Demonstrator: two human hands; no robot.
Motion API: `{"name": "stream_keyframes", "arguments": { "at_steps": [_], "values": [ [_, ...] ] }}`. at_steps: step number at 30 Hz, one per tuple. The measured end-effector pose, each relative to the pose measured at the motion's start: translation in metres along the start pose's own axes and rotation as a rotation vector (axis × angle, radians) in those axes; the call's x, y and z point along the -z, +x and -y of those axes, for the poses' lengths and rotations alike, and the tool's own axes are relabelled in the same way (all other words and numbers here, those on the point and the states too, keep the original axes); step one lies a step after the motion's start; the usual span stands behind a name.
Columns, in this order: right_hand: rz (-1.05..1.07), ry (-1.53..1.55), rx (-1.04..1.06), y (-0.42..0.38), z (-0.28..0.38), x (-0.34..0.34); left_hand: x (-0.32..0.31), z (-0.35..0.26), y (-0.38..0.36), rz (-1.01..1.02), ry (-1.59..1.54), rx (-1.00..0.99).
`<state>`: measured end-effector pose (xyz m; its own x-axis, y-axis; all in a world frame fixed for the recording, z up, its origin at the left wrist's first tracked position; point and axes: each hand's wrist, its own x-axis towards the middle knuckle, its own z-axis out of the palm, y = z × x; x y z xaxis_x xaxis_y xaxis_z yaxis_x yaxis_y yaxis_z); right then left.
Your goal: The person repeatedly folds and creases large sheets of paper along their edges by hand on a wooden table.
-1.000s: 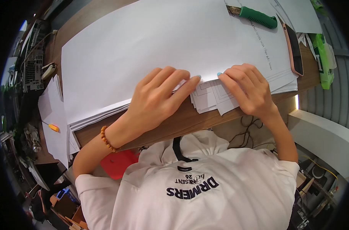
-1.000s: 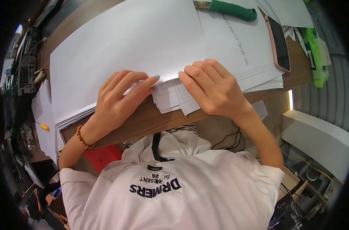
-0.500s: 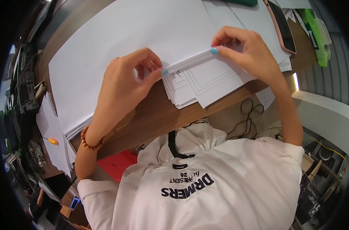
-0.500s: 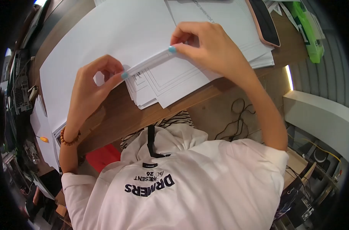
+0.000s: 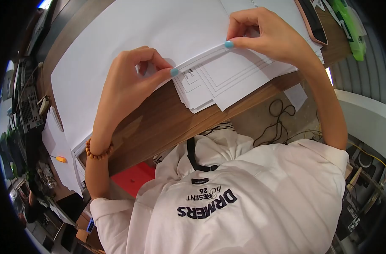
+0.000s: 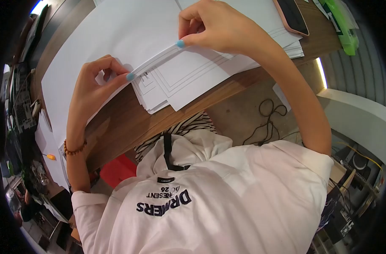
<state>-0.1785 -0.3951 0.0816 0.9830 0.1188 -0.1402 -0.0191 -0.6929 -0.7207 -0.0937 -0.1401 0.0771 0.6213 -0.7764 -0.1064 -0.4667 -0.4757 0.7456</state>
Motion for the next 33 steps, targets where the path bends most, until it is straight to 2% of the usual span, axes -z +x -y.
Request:
{"name": "stream_keyframes", "arguments": {
  "at_steps": [8, 11, 13, 14, 16, 17, 19, 20, 26, 28, 30, 32, 33],
  "values": [
    [0.007, 0.029, -0.046, 0.0, 0.005, 0.0, 0.004, 0.0, 0.009, 0.104, 0.0, 0.097],
    [0.099, -0.102, -0.175, 0.003, 0.014, 0.008, 0.007, -0.002, 0.014, 0.064, 0.123, 0.027],
    [0.09, -0.079, -0.318, 0.004, 0.016, 0.012, 0.012, -0.002, 0.018, 0.163, 0.315, 0.036],
    [0.087, -0.071, -0.366, 0.004, 0.016, 0.012, 0.012, -0.003, 0.018, 0.166, 0.315, 0.035],
    [0.039, -0.03, -0.283, 0.006, 0.012, 0.012, 0.013, -0.005, 0.015, 0.065, 0.368, -0.106],
    [0.023, -0.016, -0.256, 0.008, 0.01, 0.013, 0.01, -0.006, 0.014, 0.068, 0.367, -0.107],
    [0.017, -0.176, -0.21, 0.011, 0.011, 0.016, 0.0, -0.007, 0.007, -0.067, 0.458, -0.581],
    [0.018, -0.175, -0.211, 0.011, 0.011, 0.017, -0.001, -0.003, 0.002, 0.033, 0.671, -0.595],
    [0.083, -0.115, -0.246, 0.004, 0.0, 0.032, -0.014, 0.015, -0.007, 0.003, 0.75, -0.598],
    [-0.126, -0.056, -0.274, -0.005, 0.002, 0.031, -0.015, 0.016, -0.007, -0.009, 0.717, -0.602],
    [-0.381, -0.206, 0.193, -0.019, 0.009, -0.002, -0.016, 0.016, -0.007, -0.01, 0.679, -0.603],
    [-0.325, -0.52, 0.469, -0.034, 0.034, -0.038, -0.014, 0.018, -0.005, -0.011, 0.678, -0.604],
    [-0.318, -0.519, 0.478, -0.035, 0.032, -0.052, -0.013, 0.019, -0.004, -0.006, 0.679, -0.616]
  ]
}}
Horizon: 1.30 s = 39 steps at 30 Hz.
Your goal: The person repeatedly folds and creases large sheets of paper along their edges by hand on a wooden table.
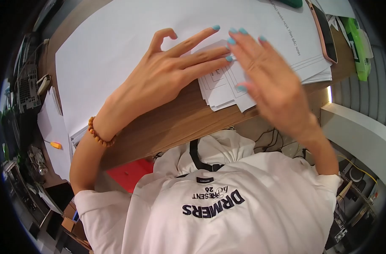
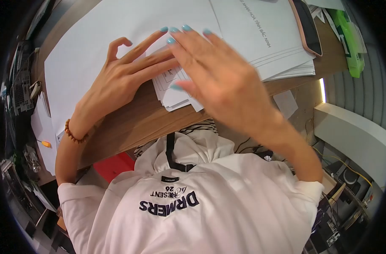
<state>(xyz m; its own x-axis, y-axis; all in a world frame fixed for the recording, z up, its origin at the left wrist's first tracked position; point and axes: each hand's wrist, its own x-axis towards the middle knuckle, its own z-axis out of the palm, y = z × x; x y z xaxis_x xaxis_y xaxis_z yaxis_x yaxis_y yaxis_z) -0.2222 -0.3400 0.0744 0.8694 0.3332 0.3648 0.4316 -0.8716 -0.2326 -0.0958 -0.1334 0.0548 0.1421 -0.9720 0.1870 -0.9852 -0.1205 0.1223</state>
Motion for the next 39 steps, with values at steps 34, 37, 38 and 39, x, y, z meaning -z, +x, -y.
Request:
{"name": "stream_keyframes", "arguments": {
  "at_steps": [34, 37, 38, 39],
  "values": [
    [0.178, -0.081, -0.149, -0.002, 0.008, -0.013, 0.03, 0.033, -0.07, 0.028, -0.768, 0.435],
    [0.183, -0.098, -0.148, 0.0, 0.011, -0.01, 0.03, 0.033, -0.065, 0.024, -0.701, 0.373],
    [0.184, -0.144, -0.138, 0.003, 0.014, -0.008, 0.033, 0.034, -0.06, 0.023, -0.702, 0.375],
    [0.185, -0.191, -0.129, 0.006, 0.018, -0.006, 0.041, 0.036, -0.053, 0.177, -0.705, 0.462]
  ]
}}
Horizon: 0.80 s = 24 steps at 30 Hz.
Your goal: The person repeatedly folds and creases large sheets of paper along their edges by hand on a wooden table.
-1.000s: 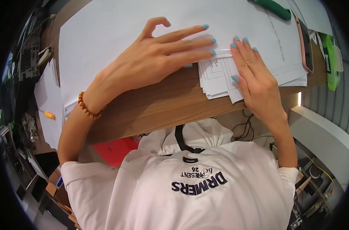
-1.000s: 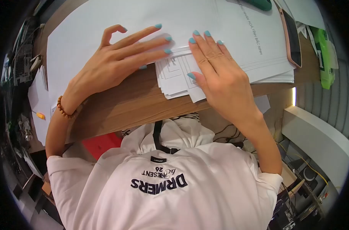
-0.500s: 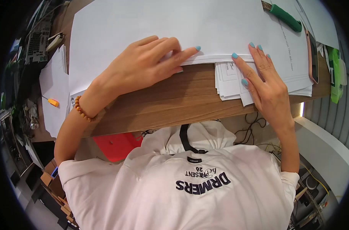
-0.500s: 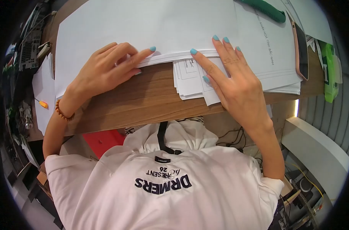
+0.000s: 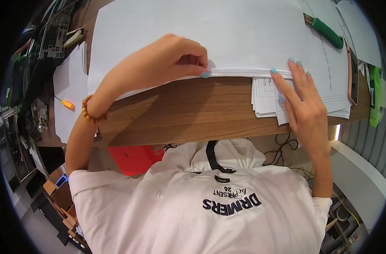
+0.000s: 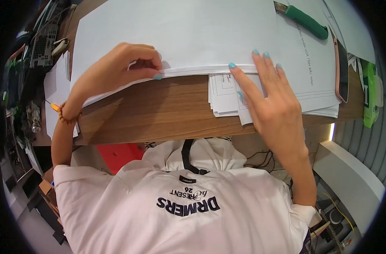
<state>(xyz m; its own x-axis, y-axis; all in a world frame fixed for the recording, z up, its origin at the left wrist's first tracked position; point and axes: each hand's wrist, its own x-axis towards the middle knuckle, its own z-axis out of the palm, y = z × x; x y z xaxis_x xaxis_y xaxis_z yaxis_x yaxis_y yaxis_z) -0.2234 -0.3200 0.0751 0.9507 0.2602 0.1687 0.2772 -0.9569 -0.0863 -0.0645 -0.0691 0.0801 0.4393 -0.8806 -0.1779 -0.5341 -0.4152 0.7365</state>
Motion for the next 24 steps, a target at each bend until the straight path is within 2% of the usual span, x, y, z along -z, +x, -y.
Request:
{"name": "stream_keyframes", "arguments": {
  "at_steps": [1, 4, 6, 11, 13, 14, 15, 17, 19, 22, 24],
  "values": [
    [0.0, -0.001, 0.003, 0.003, 0.007, 0.003, 0.006, -0.006, 0.004, 0.108, 0.017, 0.132],
    [-0.01, -0.147, 0.021, 0.016, 0.031, 0.005, 0.017, -0.014, 0.014, 0.207, 0.097, 0.159],
    [-0.135, 0.078, 0.176, 0.026, 0.039, -0.011, 0.017, -0.011, 0.016, 0.204, 0.125, 0.128],
    [-0.177, 0.09, 0.216, 0.036, 0.025, -0.032, 0.019, -0.008, 0.013, 0.157, 0.2, 0.154],
    [-0.174, 0.052, 0.244, 0.04, 0.018, -0.033, 0.021, -0.003, 0.007, 0.088, 0.164, 0.083],
    [-0.188, 0.112, 0.231, 0.041, 0.016, -0.033, 0.023, -0.004, 0.005, 0.153, 0.187, 0.182],
    [-0.205, 0.171, 0.221, 0.043, 0.015, -0.032, 0.019, -0.006, 0.002, 0.14, 0.201, 0.176],
    [-0.246, 0.156, 0.249, 0.048, 0.013, -0.029, -0.001, -0.003, -0.007, -0.348, 0.456, -0.12],
    [-0.305, 0.129, 0.283, 0.05, 0.013, -0.028, -0.015, -0.008, -0.005, -0.432, 0.417, -0.294],
    [-0.324, 0.057, 0.398, 0.055, 0.01, -0.029, -0.035, 0.005, -0.001, -0.46, 0.536, -0.384],
    [-0.264, -0.128, 0.488, 0.057, 0.01, -0.026, -0.037, 0.01, 0.001, -0.474, 0.655, -0.428]
  ]
}}
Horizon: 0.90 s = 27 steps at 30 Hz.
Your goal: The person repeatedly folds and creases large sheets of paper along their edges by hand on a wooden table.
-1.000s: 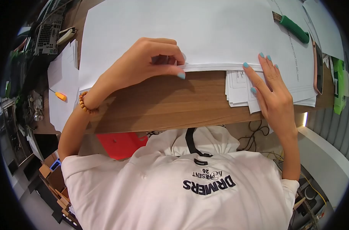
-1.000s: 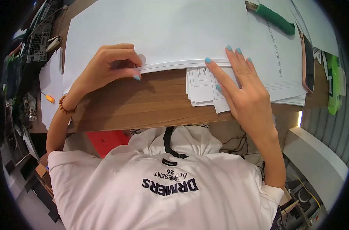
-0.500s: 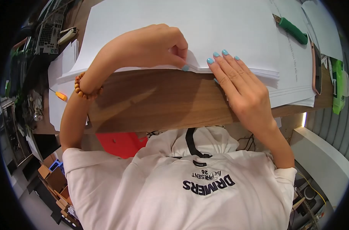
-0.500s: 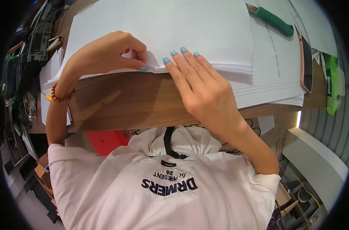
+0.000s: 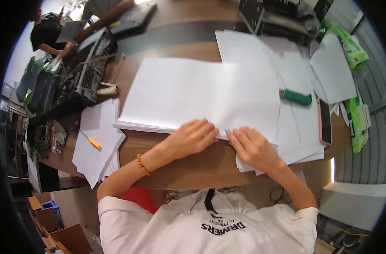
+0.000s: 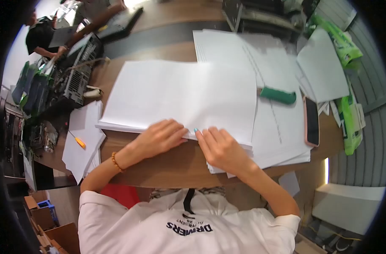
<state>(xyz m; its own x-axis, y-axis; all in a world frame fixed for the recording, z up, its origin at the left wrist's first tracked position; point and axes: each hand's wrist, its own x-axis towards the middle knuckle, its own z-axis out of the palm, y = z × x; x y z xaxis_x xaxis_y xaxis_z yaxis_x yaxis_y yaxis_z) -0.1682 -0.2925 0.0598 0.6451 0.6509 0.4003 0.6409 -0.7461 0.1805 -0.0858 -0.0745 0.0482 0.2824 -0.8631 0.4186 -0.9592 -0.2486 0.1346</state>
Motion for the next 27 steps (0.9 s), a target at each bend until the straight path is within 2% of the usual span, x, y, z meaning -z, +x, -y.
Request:
{"name": "stream_keyframes", "arguments": {
  "at_steps": [2, 5, 7, 9, 10, 12, 16, 18, 23, 25, 27],
  "values": [
    [-0.027, -0.045, 0.02, 0.001, -0.005, 0.003, 0.0, -0.002, 0.006, -0.064, 0.208, -0.095],
    [-0.132, -0.032, 0.003, 0.015, -0.01, 0.014, 0.024, -0.003, 0.023, -0.049, 0.301, -0.112],
    [-0.252, 0.012, -0.069, 0.021, -0.011, 0.023, 0.034, -0.002, 0.031, -0.111, 0.294, -0.125],
    [-0.276, -0.006, -0.066, 0.024, -0.011, 0.037, 0.041, -0.006, 0.036, -0.255, 0.12, -0.141],
    [-0.297, -0.011, -0.066, 0.026, -0.01, 0.043, 0.043, -0.005, 0.037, -0.263, 0.128, -0.152],
    [-0.332, -0.035, -0.056, 0.026, -0.009, 0.051, 0.045, -0.005, 0.038, -0.42, 0.19, -0.244],
    [-0.384, -0.099, -0.054, 0.024, -0.004, 0.066, 0.061, -0.01, 0.045, -0.469, 0.133, -0.3],
    [-0.366, -0.085, -0.075, 0.022, -0.003, 0.076, 0.068, -0.014, 0.048, -0.4, -0.073, -0.187],
    [-0.397, -0.039, -0.077, 0.024, -0.003, 0.098, 0.095, -0.027, 0.057, -0.392, -0.256, -0.126],
    [-0.374, -0.019, -0.116, 0.029, 0.0, 0.111, 0.106, -0.033, 0.056, -0.289, -0.51, 0.13],
    [-0.353, 0.01, -0.108, 0.03, 0.0, 0.116, 0.112, -0.037, 0.055, -0.264, -0.536, 0.166]
  ]
}}
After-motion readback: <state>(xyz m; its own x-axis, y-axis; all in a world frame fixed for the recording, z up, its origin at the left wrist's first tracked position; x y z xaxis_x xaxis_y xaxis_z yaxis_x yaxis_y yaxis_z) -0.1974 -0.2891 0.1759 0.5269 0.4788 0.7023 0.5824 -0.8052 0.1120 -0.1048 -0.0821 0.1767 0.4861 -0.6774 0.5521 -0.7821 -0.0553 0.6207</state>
